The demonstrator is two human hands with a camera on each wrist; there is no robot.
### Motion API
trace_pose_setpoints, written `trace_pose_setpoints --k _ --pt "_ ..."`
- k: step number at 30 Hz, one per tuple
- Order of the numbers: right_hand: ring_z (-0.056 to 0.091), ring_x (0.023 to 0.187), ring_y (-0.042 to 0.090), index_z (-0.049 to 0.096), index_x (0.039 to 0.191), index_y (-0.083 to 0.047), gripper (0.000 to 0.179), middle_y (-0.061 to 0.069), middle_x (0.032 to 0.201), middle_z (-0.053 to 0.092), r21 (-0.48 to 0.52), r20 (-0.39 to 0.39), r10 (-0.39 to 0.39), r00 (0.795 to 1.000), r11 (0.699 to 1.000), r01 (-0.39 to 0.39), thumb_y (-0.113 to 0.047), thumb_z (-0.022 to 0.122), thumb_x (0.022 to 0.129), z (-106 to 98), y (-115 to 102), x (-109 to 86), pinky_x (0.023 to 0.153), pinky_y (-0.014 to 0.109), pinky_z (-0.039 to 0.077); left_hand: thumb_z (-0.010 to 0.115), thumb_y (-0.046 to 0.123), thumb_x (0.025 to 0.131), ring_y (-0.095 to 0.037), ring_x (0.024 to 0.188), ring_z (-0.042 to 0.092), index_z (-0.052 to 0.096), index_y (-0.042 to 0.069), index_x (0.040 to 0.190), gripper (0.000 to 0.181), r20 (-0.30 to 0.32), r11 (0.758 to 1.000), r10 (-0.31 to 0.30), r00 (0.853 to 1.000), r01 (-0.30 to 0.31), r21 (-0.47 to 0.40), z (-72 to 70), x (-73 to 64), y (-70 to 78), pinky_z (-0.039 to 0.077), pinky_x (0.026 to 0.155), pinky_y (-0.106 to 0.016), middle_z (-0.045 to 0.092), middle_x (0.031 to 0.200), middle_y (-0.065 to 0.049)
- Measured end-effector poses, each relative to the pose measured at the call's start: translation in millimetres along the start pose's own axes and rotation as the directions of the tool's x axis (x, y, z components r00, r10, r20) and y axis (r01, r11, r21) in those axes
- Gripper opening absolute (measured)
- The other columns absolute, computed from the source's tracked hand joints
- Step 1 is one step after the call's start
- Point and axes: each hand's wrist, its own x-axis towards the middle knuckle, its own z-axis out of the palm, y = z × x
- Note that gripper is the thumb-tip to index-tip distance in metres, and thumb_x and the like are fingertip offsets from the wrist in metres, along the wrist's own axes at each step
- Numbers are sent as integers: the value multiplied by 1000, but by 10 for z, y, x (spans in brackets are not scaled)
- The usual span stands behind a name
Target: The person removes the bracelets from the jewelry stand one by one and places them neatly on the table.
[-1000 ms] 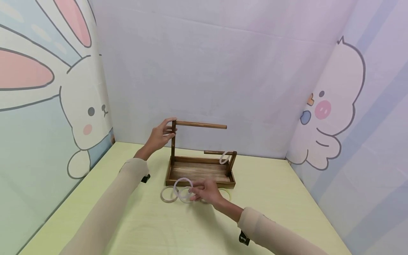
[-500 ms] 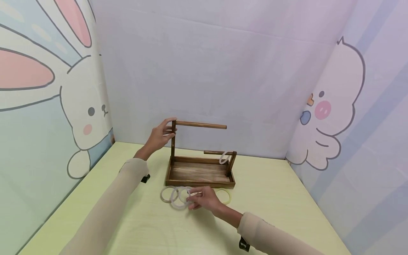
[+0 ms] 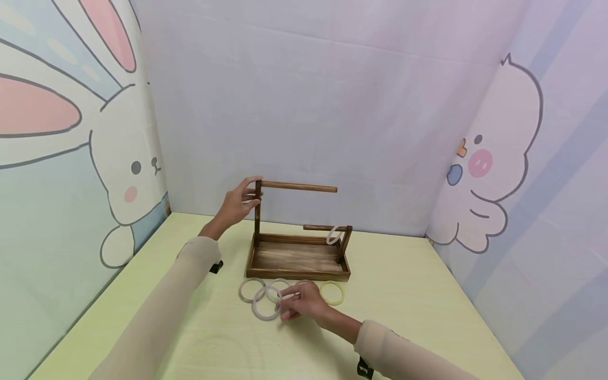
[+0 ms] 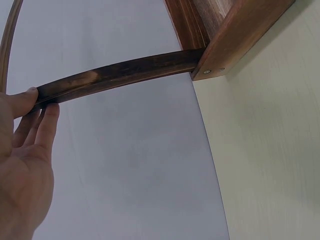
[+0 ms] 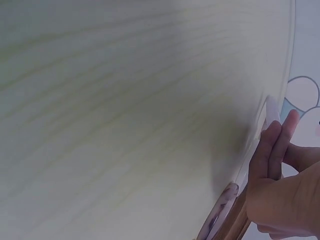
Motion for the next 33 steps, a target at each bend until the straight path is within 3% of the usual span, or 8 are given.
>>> trace_pose_setpoints --k 6,10,22,33 --pt "72 59 10 73 118 9 24 20 92 78 15 25 45 999 999 -46 1 72 95 0 17 -32 61 28 64 67 -8 97 -40 123 66 43 25 157 72 2 1000 -25 1000 25 9 -8 -11 9 59 97 -52 69 129 -23" --pt "71 58 8 73 117 9 23 20 92 78 20 34 64 997 998 -65 0 72 96 -5 13 -44 61 26 64 67 -7 98 -40 123 65 42 20 158 70 8 1000 -24 1000 24 3 -14 -3 -4 59 97 -53 69 129 -23" --pt "70 51 12 75 119 2 32 20 77 76 -38 -8 54 998 998 -55 -2 81 88 -4 60 -41 58 31 64 67 -7 98 -40 124 65 42 24 158 72 9 1000 -15 1000 15 8 -9 11 -38 59 98 -52 68 129 -24" --pt "69 48 12 75 116 0 32 16 74 76 -53 -42 38 998 998 -40 -4 85 86 -3 91 -28 53 30 62 68 -7 97 -38 123 66 43 28 156 73 -2 999 -17 1000 17 31 14 28 -60 60 97 -48 69 129 -21"
